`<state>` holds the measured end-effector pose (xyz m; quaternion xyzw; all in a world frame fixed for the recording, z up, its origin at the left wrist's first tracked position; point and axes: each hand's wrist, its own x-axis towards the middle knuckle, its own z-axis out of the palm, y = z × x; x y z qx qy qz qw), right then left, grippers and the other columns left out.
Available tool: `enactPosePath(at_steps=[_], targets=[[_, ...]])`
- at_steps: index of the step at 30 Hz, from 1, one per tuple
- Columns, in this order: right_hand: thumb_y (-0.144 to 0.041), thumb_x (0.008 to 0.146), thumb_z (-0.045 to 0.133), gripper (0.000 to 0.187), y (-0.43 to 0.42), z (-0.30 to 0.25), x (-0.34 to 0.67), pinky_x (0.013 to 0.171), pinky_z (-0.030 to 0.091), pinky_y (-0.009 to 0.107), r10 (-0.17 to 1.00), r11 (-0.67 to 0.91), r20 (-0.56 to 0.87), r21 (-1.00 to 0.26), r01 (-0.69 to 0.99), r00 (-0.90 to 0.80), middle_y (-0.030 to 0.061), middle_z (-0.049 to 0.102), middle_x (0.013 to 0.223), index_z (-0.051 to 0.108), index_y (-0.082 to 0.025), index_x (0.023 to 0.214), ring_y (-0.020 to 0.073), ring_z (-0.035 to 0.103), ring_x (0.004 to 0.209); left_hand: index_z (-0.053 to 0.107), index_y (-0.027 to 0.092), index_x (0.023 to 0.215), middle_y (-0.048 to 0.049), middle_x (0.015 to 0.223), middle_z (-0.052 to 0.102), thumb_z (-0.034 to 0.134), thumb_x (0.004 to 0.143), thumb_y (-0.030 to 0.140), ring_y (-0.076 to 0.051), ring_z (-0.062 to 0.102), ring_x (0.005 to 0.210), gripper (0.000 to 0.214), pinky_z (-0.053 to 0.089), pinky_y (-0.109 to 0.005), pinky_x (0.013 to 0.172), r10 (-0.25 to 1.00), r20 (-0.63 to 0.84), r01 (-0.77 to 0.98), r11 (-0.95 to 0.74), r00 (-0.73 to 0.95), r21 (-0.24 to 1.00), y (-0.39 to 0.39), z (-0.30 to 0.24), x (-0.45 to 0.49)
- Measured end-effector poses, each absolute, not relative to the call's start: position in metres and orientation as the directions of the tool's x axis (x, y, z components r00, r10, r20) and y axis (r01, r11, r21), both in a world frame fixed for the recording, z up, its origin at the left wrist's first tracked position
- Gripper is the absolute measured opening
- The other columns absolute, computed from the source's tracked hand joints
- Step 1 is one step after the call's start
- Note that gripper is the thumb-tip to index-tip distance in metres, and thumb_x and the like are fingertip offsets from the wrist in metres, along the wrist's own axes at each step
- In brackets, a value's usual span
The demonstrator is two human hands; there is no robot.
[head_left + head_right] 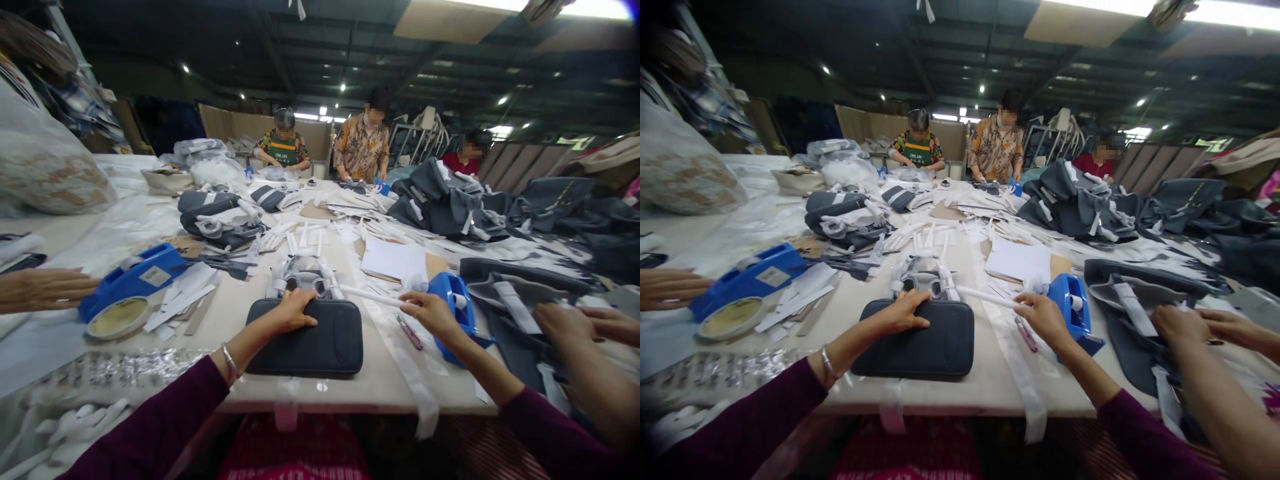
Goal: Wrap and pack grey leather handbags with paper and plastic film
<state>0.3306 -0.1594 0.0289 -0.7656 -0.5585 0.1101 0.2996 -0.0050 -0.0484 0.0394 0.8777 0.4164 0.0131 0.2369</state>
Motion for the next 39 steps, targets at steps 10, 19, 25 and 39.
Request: enactPosePath(at_steps=[10,19,25,39], targets=[[-0.028,0.064,0.062,0.027,-0.137,0.02,0.305,0.078,0.043,0.033,0.996,-0.026,0.046,-0.662,0.749,0.075,0.0053,0.07,0.085,0.074,-0.018,0.086,0.0241,0.062,0.084,0.055,0.019,0.103,-0.008,0.104,0.056,0.071,0.071,0.031,-0.027,0.05,0.102,0.037,0.035,-0.04,0.093,0.711,-0.07,0.665,-0.612,0.7,0.429,-0.051,0.038,-0.007],[-0.024,0.061,0.063,0.026,-0.125,0.026,0.336,0.067,0.041,0.028,0.995,-0.075,-0.094,-0.605,0.793,0.022,0.0027,0.068,0.074,0.075,-0.017,0.083,0.0197,0.059,0.073,0.053,0.019,0.104,-0.0082,0.113,0.057,0.071,0.072,0.031,-0.028,0.047,0.11,0.038,0.035,-0.041,0.094,0.696,-0.066,0.653,-0.631,0.715,0.419,-0.055,0.045,-0.007],[-0.028,0.063,0.064,0.024,-0.117,0.021,0.31,0.073,0.043,0.032,0.999,-0.001,-0.039,-0.679,0.734,-0.035,0.0031,0.069,0.078,0.074,-0.018,0.083,0.0223,0.06,0.077,0.053,0.019,0.105,-0.0089,0.112,0.057,0.07,0.072,0.032,-0.028,0.048,0.109,0.039,0.035,-0.041,0.094,0.695,-0.053,0.647,-0.635,0.717,0.423,-0.053,0.042,-0.007],[-0.027,0.064,0.063,0.023,-0.12,-0.006,0.265,0.061,0.043,0.029,0.997,-0.016,0.025,-0.843,0.537,0.068,0.0025,0.065,0.07,0.071,-0.016,0.082,0.0162,0.055,0.064,0.054,0.019,0.104,-0.0083,0.108,0.058,0.071,0.072,0.035,-0.029,0.05,0.106,0.04,0.036,-0.04,0.092,0.696,-0.067,0.659,-0.638,0.715,0.398,-0.052,0.04,-0.006]])
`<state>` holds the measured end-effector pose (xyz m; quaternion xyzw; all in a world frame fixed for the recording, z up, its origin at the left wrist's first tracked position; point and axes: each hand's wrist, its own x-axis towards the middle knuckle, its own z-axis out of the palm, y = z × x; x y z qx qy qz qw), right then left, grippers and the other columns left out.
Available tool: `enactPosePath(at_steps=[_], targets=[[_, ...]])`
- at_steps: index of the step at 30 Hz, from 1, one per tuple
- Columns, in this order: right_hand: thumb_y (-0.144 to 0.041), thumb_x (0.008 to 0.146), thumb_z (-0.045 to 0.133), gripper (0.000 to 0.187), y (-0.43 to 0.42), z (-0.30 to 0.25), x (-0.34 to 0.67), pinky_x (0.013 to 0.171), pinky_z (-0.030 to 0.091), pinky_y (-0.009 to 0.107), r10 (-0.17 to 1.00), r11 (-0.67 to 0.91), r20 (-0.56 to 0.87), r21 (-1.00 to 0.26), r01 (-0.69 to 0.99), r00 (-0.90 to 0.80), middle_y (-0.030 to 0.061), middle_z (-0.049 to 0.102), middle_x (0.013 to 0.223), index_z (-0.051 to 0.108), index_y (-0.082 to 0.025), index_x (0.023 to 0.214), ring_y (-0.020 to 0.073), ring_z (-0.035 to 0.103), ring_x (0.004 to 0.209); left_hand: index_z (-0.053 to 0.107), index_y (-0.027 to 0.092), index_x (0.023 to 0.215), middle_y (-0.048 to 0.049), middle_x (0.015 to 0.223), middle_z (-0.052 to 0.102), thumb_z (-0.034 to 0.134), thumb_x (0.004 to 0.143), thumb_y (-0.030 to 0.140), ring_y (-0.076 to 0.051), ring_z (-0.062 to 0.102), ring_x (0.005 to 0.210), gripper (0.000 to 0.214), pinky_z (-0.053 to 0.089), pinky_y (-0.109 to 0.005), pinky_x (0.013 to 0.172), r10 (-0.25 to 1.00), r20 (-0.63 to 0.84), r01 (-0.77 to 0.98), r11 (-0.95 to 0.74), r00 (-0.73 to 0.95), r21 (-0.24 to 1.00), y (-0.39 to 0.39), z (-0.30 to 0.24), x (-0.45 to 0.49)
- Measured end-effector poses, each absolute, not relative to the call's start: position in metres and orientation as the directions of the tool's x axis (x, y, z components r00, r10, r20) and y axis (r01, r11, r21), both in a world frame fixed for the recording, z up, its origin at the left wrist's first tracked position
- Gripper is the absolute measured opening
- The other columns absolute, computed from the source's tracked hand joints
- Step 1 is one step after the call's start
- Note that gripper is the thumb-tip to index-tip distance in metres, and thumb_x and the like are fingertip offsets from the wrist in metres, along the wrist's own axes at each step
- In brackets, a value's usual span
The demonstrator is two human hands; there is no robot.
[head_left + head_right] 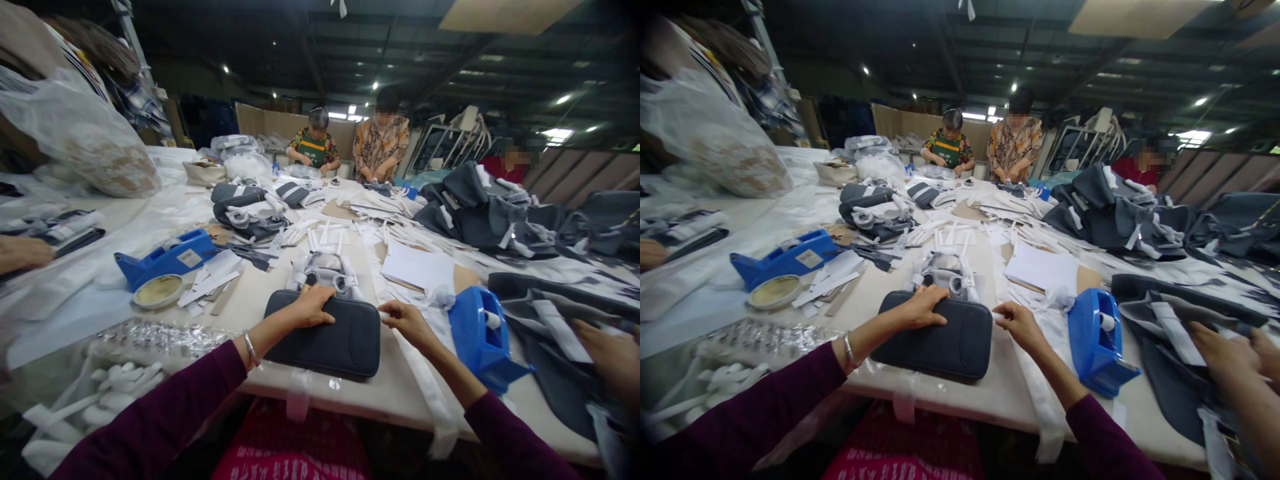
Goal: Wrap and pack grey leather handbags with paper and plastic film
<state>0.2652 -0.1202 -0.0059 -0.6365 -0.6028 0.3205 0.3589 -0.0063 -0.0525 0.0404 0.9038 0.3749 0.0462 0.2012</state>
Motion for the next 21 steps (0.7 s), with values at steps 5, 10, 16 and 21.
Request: enactPosePath(at_steps=[5,10,16,21], targets=[[-0.04,0.062,0.07,0.032,-0.115,-0.014,0.251,0.069,0.045,0.032,0.964,0.044,0.148,-0.909,0.414,0.222,0.0059,0.07,0.08,0.074,-0.017,0.084,0.0192,0.059,0.074,0.053,0.02,0.104,-0.0073,0.107,0.059,0.071,0.072,0.035,-0.027,0.052,0.102,0.04,0.036,-0.039,0.091,0.695,-0.041,0.647,-0.645,0.718,0.408,-0.052,0.039,-0.007],[-0.036,0.061,0.067,0.031,-0.119,-0.021,0.248,0.059,0.041,0.029,0.926,-0.061,0.076,-0.937,0.344,0.369,0.0048,0.069,0.072,0.074,-0.016,0.084,0.0161,0.054,0.062,0.054,0.02,0.103,-0.0072,0.107,0.06,0.071,0.071,0.036,-0.027,0.052,0.102,0.04,0.036,-0.039,0.09,0.692,-0.03,0.645,-0.656,0.721,0.392,-0.055,0.042,-0.008],[-0.03,0.059,0.063,0.021,-0.117,-0.013,0.246,0.056,0.04,0.028,0.996,-0.08,-0.054,-0.911,0.405,0.073,0.0018,0.066,0.064,0.074,-0.017,0.073,0.015,0.052,0.058,0.054,0.02,0.102,-0.0067,0.11,0.061,0.071,0.071,0.036,-0.028,0.052,0.105,0.039,0.036,-0.04,0.089,0.685,-0.037,0.646,-0.666,0.728,0.373,-0.057,0.044,-0.006],[-0.031,0.059,0.066,0.02,-0.106,-0.001,0.229,0.073,0.047,0.033,0.999,-0.006,-0.019,-0.946,0.324,-0.036,0.003,0.069,0.074,0.073,-0.018,0.071,0.0205,0.06,0.075,0.054,0.021,0.102,-0.0062,0.112,0.062,0.071,0.07,0.036,-0.029,0.053,0.106,0.04,0.037,-0.04,0.089,0.677,-0.024,0.635,-0.678,0.736,0.37,-0.056,0.045,-0.007]])
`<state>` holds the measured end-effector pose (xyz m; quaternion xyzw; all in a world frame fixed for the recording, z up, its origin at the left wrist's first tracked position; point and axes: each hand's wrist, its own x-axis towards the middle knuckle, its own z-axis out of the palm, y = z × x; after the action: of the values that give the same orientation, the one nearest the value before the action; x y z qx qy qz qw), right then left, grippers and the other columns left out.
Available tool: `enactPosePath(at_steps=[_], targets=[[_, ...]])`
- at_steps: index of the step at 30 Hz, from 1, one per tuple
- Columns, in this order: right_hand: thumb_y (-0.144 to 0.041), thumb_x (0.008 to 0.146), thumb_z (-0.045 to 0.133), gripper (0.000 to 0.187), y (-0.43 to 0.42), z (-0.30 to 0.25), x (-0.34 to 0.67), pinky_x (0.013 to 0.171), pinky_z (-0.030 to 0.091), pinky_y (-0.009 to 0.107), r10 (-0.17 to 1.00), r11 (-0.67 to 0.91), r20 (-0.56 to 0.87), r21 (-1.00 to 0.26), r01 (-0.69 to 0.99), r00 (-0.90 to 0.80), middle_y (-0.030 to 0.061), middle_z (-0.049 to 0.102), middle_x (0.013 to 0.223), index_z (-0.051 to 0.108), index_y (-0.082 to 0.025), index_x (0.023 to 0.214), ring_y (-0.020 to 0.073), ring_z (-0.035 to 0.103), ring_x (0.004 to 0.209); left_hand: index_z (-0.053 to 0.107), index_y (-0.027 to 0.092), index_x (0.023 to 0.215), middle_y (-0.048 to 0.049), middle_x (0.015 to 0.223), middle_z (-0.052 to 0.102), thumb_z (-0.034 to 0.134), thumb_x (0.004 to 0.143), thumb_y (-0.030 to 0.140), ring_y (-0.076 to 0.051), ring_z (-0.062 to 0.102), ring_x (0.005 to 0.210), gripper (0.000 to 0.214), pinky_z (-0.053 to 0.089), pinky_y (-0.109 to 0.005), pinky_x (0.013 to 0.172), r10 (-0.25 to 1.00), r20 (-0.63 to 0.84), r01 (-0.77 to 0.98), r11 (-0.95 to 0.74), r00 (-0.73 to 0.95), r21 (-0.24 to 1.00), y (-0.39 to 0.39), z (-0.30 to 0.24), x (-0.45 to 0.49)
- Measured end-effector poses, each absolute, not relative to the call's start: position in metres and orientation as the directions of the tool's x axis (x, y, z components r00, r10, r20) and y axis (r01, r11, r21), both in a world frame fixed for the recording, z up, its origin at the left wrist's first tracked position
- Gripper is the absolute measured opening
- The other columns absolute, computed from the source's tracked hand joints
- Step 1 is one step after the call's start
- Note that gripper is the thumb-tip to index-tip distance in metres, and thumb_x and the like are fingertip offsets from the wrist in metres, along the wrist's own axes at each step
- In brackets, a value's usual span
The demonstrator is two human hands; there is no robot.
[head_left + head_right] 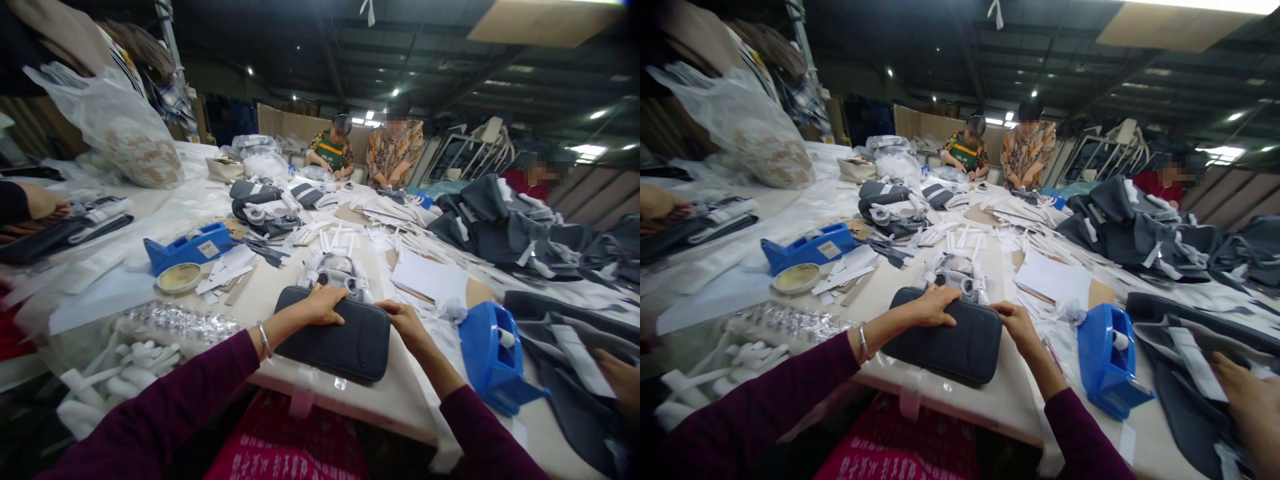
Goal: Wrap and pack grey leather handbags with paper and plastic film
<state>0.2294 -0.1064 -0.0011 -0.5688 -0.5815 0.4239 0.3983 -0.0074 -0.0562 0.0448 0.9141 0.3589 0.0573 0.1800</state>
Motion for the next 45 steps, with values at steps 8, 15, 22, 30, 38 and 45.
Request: enactPosePath(at_steps=[8,15,22,30,38,45], targets=[[-0.043,0.072,0.064,0.036,-0.124,0.002,0.231,0.082,0.046,0.036,0.978,-0.093,-0.132,-0.97,0.226,-0.164,0.0044,0.069,0.082,0.071,-0.017,0.096,0.0229,0.061,0.085,0.053,0.027,0.116,-0.005,0.114,0.064,0.073,0.067,0.043,-0.028,0.06,0.101,0.056,0.043,-0.032,0.079,0.666,-0.109,0.653,-0.664,0.738,0.364,-0.052,0.055,-0.012],[-0.055,0.076,0.06,0.062,-0.137,0.004,0.206,0.09,0.044,0.039,0.978,-0.168,-0.127,-0.949,0.266,0.165,0.0099,0.065,0.108,0.052,-0.02,0.125,0.0275,0.059,0.103,0.052,0.029,0.118,-0.0043,0.111,0.065,0.069,0.07,0.05,-0.029,0.061,0.098,0.055,0.044,-0.031,0.075,0.624,-0.102,0.617,-0.711,0.775,0.338,-0.045,0.053,-0.016],[-0.046,0.083,0.05,0.055,-0.14,-0.015,0.183,0.093,0.042,0.044,0.951,-0.068,0.11,-0.837,0.542,0.29,0.0109,0.057,0.119,0.042,-0.021,0.131,0.0288,0.055,0.108,0.054,0.024,0.11,-0.0077,0.099,0.068,0.049,0.088,0.048,-0.03,0.064,0.092,0.033,0.045,-0.038,0.079,0.622,-0.014,0.605,-0.756,0.783,0.251,-0.043,0.03,-0.013],[-0.011,0.086,0.037,0.039,-0.131,0.004,0.133,0.098,0.035,0.051,0.848,0.225,0.528,-0.297,0.928,-0.037,0.0135,0.052,0.124,0.052,-0.024,0.119,0.0313,0.046,0.116,0.053,0.02,0.108,-0.0106,0.094,0.068,0.035,0.094,0.029,-0.029,0.065,0.088,0.024,0.049,-0.038,0.073,0.619,0.11,0.586,-0.777,0.777,0.232,-0.044,0.007,-0.013],[-0.009,0.087,0.037,0.02,-0.109,-0.025,0.124,0.082,0.046,0.04,0.842,0.245,0.54,-0.373,0.895,-0.005,0.0088,0.054,0.093,0.053,-0.019,0.092,0.0238,0.051,0.092,0.057,0.015,0.092,-0.009,0.104,0.059,0.042,0.088,0.012,-0.023,0.053,0.105,0.016,0.047,-0.033,0.085,0.561,0.47,0.584,-0.804,0.681,0.114,-0.046,0.004,-0.014],[-0.007,0.085,0.039,0.019,-0.107,-0.024,0.124,0.081,0.046,0.038,0.843,0.25,0.537,-0.364,0.897,-0.016,0.007,0.054,0.09,0.053,-0.02,0.088,0.0226,0.051,0.089,0.055,0.013,0.117,-0.01,0.124,0.057,0.038,0.091,0.013,-0.021,0.048,0.117,0.031,0.034,-0.036,0.104,0.628,0.502,0.689,-0.72,0.595,0.084,-0.025,-0.005,-0.006]])
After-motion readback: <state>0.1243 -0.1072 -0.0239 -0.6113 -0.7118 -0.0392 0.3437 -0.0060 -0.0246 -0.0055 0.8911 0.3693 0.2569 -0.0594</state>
